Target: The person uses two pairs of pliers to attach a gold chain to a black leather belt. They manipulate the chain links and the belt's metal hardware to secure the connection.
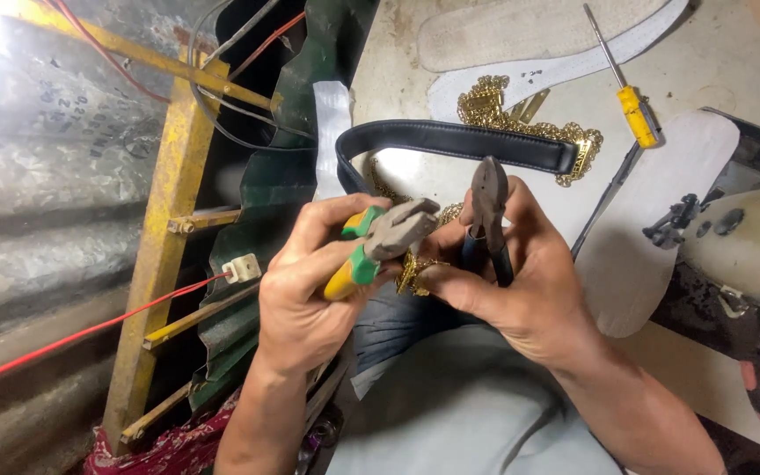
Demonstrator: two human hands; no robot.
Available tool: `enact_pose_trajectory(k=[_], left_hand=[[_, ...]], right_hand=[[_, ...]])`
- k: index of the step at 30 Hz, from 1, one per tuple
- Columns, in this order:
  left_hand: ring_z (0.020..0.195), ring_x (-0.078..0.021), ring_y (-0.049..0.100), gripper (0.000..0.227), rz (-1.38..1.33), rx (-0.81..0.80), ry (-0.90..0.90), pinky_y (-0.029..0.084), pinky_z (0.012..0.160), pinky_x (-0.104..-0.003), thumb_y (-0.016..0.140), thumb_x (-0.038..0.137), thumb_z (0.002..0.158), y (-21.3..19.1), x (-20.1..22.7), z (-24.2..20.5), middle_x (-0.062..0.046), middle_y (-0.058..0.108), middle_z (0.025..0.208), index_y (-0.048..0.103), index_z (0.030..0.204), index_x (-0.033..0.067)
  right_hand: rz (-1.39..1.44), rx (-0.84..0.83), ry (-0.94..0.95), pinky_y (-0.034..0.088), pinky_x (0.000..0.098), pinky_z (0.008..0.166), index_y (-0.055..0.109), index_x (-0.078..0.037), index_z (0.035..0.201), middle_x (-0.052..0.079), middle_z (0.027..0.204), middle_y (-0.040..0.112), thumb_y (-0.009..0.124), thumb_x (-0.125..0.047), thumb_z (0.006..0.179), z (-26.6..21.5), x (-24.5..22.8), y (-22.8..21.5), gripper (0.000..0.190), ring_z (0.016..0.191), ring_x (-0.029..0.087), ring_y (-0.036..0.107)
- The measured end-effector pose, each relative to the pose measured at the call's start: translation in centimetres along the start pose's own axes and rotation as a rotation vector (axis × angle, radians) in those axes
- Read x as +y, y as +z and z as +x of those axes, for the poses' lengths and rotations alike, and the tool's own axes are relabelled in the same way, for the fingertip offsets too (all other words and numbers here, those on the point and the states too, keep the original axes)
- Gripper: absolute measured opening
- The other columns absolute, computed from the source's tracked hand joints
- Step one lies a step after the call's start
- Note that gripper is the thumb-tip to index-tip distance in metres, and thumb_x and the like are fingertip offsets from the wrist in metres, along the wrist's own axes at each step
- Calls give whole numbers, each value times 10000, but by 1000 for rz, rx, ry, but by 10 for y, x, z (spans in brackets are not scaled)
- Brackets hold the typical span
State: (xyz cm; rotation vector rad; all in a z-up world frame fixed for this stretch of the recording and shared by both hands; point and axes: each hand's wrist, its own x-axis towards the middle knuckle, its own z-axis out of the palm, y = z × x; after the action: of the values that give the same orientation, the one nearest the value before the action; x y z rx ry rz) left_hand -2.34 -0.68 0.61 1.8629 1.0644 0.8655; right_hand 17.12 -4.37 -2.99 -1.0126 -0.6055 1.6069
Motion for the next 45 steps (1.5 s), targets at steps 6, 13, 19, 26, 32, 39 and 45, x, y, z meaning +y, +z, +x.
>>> enact_pose_trajectory(k=[6,13,19,26,32,39,45], left_hand=[[1247,-314,627,173,-217,-15,-31,549,1071,-388,743,115,934,2,-16,3,-203,621,1286,727,1070,10],[1297,-331,592,91,-324,16,110,571,1041,-395,746,99,950,0,-31,5,-206,567,1337,724,1025,52],[1118,-362,683,190,-74,-63,340,622,936,-402,640,202,1013,-10,-28,13,-262,530,1315,733,1021,36],[1131,-395,700,391,13,-143,480,645,883,-429,484,342,1066,-20,-17,24,-282,549,1323,731,997,47],[1018,-362,706,235,155,-163,573,561,784,-415,544,14,1034,-27,-7,33,-253,623,1255,722,888,62],[857,-288,686,291,238,-194,601,526,734,-393,514,200,1066,-30,-11,33,-189,660,1170,725,909,75],[921,-304,732,247,86,-159,522,576,728,-377,595,239,1032,-23,-30,28,-216,663,1131,679,994,10]], right_hand=[[-149,49,30,654,319,817,497,-126,1051,87,934,772,835,73,718,5,-16,5,515,872,183,755],[-399,121,113,567,315,820,485,-132,1082,36,864,757,851,-226,702,11,-37,14,536,818,141,698],[-575,91,141,496,276,849,571,-129,969,-2,845,770,833,-236,756,13,-41,10,355,829,111,648],[-435,93,133,563,277,913,550,-139,1048,5,911,667,814,-40,778,11,-44,9,390,891,108,664],[-476,49,232,581,319,993,542,-155,1083,-16,928,671,814,-77,775,14,-49,4,419,996,135,731],[-380,48,316,555,312,930,560,-82,1137,62,930,724,797,-50,746,21,-52,9,458,945,165,707],[-441,-9,314,563,324,877,575,-74,1175,86,931,793,764,-128,754,24,-62,16,465,951,169,707]])
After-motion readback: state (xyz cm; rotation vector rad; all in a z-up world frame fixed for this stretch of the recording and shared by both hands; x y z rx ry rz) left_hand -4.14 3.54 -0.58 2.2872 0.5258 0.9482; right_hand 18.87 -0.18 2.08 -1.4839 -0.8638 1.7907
